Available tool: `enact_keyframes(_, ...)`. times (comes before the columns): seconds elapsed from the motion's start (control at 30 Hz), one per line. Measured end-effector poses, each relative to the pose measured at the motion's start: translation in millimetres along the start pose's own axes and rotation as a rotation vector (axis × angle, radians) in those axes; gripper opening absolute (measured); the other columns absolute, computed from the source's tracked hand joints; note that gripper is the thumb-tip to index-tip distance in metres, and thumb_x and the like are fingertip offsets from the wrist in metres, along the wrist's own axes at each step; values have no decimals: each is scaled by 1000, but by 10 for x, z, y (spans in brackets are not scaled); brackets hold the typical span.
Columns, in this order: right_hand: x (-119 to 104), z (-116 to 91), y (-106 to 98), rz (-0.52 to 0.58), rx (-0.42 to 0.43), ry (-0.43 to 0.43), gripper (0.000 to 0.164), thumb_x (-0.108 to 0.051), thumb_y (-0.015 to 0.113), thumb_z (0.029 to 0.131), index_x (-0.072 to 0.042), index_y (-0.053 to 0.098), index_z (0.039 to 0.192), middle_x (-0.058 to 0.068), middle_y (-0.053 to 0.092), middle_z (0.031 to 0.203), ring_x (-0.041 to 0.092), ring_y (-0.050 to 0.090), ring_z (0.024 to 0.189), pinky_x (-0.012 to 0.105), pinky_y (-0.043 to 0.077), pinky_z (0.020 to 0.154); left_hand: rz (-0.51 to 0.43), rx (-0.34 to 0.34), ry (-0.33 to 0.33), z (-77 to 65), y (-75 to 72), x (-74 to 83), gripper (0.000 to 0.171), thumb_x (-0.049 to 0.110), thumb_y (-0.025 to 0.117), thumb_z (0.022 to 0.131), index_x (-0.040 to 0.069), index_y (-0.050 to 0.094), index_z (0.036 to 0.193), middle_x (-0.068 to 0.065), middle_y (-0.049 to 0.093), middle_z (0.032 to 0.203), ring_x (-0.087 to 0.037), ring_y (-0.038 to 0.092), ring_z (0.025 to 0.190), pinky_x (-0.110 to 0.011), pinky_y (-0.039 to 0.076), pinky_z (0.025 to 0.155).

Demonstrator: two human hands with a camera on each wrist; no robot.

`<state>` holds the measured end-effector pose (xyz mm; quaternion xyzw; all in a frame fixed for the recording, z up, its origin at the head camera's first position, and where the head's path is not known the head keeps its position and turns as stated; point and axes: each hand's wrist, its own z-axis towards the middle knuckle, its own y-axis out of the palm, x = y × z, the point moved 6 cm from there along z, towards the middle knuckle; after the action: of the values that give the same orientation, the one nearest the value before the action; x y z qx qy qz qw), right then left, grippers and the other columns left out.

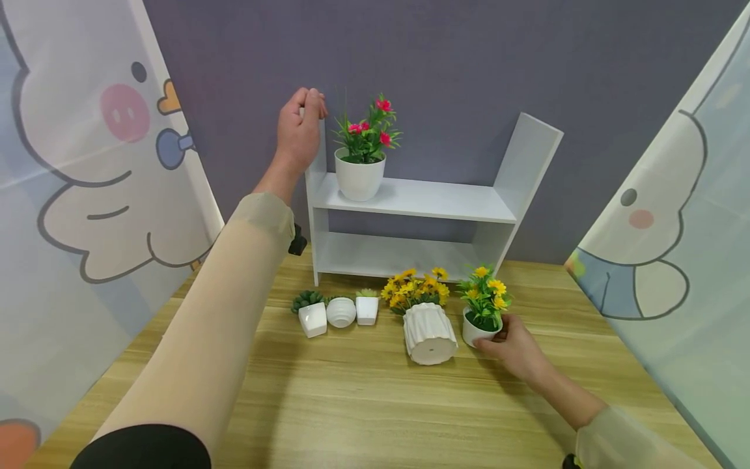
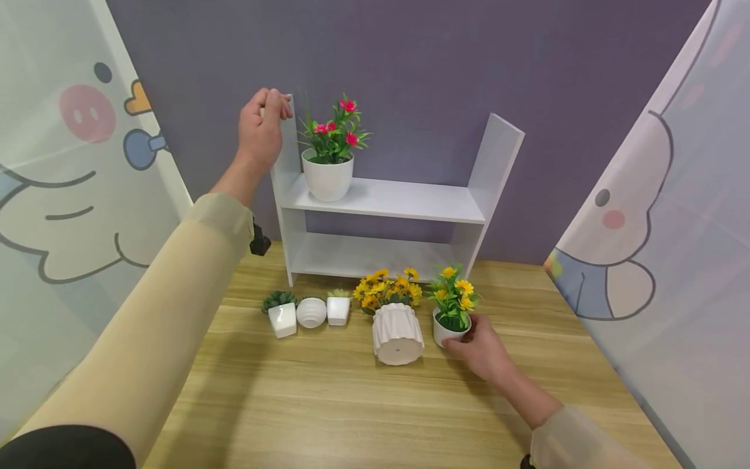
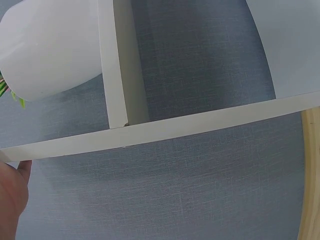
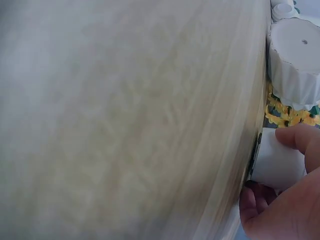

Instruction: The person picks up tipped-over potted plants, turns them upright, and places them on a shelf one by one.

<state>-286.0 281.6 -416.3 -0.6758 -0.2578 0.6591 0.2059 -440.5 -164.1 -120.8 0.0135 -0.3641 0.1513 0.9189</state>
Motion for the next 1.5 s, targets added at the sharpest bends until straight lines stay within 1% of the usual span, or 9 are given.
enact_keyframes(0.3, -28, 16, 33, -59, 32, -45, 83, -14, 88, 90, 13, 38, 150, 35, 58, 148, 40, 58, 138, 48, 50, 114, -7, 4, 24, 13, 25, 5, 37, 29, 44, 119, 24, 52, 83, -18, 63, 123, -19, 58, 135, -22, 42, 115)
enact_keyframes(0.5, -39, 46, 59, -55, 48, -63, 78, -12, 89, 88, 12, 46, 148, 31, 64, 144, 36, 61, 136, 32, 51, 108, -4, 7, 7, 10, 16, 15, 37, 29, 45, 119, 22, 52, 83, -9, 63, 119, -18, 59, 136, -23, 42, 116)
enact_keyframes(0.6, -35, 52, 68, -48, 52, -60, 79, -11, 89, 88, 13, 44, 148, 32, 64, 143, 37, 62, 135, 36, 51, 111, 0, 8, 3, 1, 7, 17, 37, 29, 45, 119, 22, 53, 83, -9, 64, 119, -18, 59, 136, -22, 41, 116)
enact_keyframes(0.7, -20, 46, 65, -31, 36, -45, 86, -12, 88, 88, 15, 37, 152, 35, 60, 147, 39, 60, 137, 45, 49, 115, -1, 8, 7, 1, 7, 7, 37, 29, 45, 119, 22, 53, 83, -8, 63, 117, -18, 59, 136, -23, 42, 116)
enact_keyframes(0.9, 41, 28, 36, 83, -84, 32, 94, -15, 81, 96, 12, 20, 163, 35, 41, 164, 40, 48, 145, 33, 49, 107, 9, -1, 16, 5, 10, 0, 37, 31, 44, 119, 24, 51, 84, -5, 62, 109, -16, 58, 141, -21, 40, 119)
enact_keyframes(1.07, 63, 29, 24, 126, -139, 72, 97, -19, 79, 100, 11, 16, 166, 37, 31, 171, 47, 38, 156, 53, 38, 125, 5, 0, 12, 6, 5, -2, 36, 31, 44, 119, 25, 52, 84, -7, 62, 110, -16, 58, 142, -22, 40, 120)
enact_keyframes(1.17, 78, 33, 20, 134, -137, 83, 95, -21, 78, 101, 11, 17, 167, 37, 32, 170, 49, 38, 157, 57, 36, 126, 9, 6, 18, 6, 4, 5, 36, 30, 44, 119, 24, 53, 84, -10, 64, 116, -16, 58, 140, -22, 40, 118)
enact_keyframes(1.3, 75, 27, -15, 127, -113, 79, 94, -25, 78, 102, 10, 20, 167, 36, 40, 167, 46, 46, 151, 50, 44, 119, 18, -1, 16, 6, 5, 11, 36, 31, 43, 119, 24, 54, 85, -18, 64, 129, -16, 58, 140, -21, 40, 118)
enact_keyframes(1.5, -17, 29, -135, 73, -55, 9, 93, -35, 77, 104, 3, 23, 170, 31, 49, 160, 44, 52, 146, 47, 50, 112, 23, -8, 4, 2, 0, 11, 35, 32, 43, 119, 24, 53, 86, -19, 64, 132, -15, 57, 141, -21, 40, 119)
